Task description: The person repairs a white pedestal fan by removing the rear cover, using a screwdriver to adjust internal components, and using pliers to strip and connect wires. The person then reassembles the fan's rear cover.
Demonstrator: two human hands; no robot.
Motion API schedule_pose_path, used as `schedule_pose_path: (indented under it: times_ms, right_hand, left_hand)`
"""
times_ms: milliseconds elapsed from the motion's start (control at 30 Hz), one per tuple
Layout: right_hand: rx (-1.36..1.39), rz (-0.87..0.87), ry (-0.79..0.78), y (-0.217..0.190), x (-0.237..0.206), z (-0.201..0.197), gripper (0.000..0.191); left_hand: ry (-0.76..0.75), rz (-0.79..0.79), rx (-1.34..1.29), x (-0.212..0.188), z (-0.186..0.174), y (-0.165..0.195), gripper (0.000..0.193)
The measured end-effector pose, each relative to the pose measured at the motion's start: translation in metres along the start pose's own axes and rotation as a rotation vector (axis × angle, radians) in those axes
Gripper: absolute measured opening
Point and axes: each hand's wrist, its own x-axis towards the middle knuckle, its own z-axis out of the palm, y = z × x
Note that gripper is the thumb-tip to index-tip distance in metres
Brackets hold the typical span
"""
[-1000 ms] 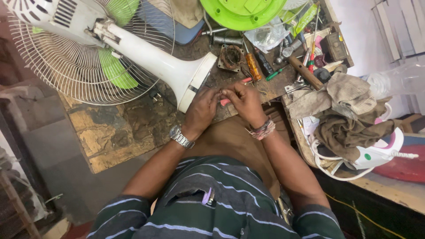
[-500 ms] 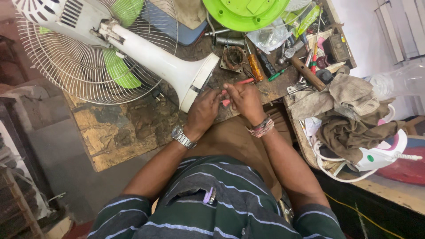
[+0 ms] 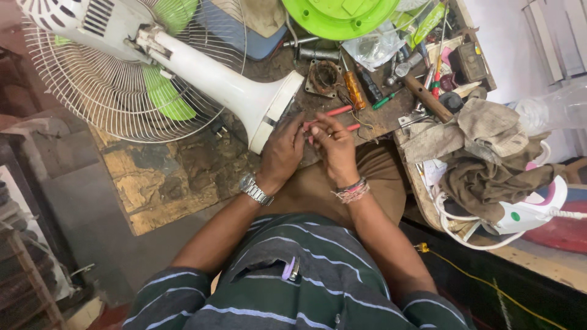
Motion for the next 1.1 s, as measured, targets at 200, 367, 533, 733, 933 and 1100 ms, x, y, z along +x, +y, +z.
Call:
schedule_pose_path:
  times_ms: [200,367,533,733,933,1100]
  right_hand:
    - [-0.454,-0.169,-0.118,-0.026,0.001,0.004,0.038]
    - [-1.029,-0.472,-0.134,-0.050,-0.004,0.018,0.015]
    - [-1.182,-0.599,-0.192,-0.070,-0.003,0.034,0.007]
    - [-1.261,-0.551,-0.235,-0.075,-0.001,0.040,0.016]
    - [-1.265,-0.397,-0.153,-0.070,0.003,0.035,0.030]
    - [-0.985,-0.173,-0.108,-0.056,0.010,0.030,0.035]
  left_hand:
    - [0.016,0.011,-0.019,-0.001,-0.003,0.002,0.032]
    - [-0.005,0.020,-0.032,-0.002,-0.001,-0.003,0.030]
    - [0.033,0.070,-0.046,-0.005,0.001,-0.008,0.026]
    - [0.004,0.039,-0.057,-0.004,0.000,-0.008,0.025]
    - [-0.021,0.012,-0.089,-0.001,-0.003,-0.002,0.023]
    - [-0.037,0.003,-0.107,-0.001,-0.005,0.001,0.023]
